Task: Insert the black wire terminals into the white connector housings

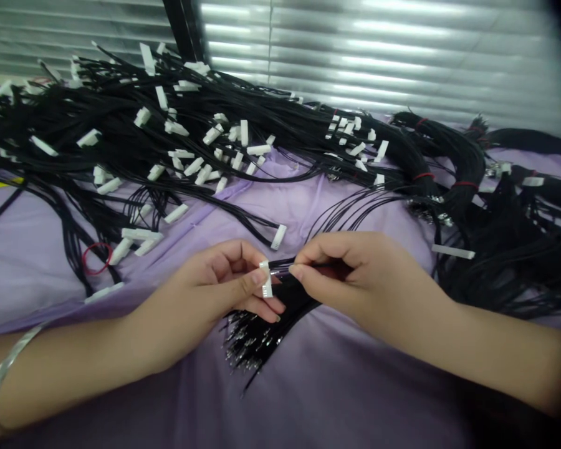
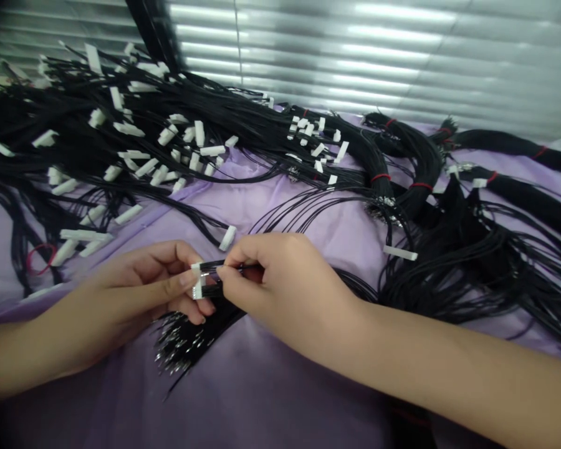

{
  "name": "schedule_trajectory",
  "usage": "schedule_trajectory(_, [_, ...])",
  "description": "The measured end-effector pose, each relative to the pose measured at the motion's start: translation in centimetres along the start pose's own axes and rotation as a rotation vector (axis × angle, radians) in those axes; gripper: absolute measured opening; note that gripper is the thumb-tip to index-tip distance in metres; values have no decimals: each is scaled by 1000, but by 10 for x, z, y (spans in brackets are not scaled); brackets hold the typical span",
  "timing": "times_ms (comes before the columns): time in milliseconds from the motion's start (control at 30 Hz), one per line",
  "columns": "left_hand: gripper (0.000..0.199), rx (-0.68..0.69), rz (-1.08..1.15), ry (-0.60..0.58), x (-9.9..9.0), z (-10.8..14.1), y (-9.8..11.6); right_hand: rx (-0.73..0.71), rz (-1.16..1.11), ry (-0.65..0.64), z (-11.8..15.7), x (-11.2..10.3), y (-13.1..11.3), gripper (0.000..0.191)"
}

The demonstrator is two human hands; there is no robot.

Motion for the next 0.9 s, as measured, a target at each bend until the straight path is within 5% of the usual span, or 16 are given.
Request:
schedule_trajectory(400, [7, 31, -28, -47, 3, -1, -1, -12, 8, 16, -1, 1, 1, 13])
schedule_trajectory(900, [10, 24, -112, 67, 3, -2, 4, -103, -18, 9, -1, 9, -6, 15])
Point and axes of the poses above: each hand's wrist, its own z-axis away from the middle knuckle, its own x-axis out of the palm, y = z × x, the point moved 8 cm from there along -z, towards the middle knuckle, and after that the axes turned 6 degrees about z, right-handed, at the moved point
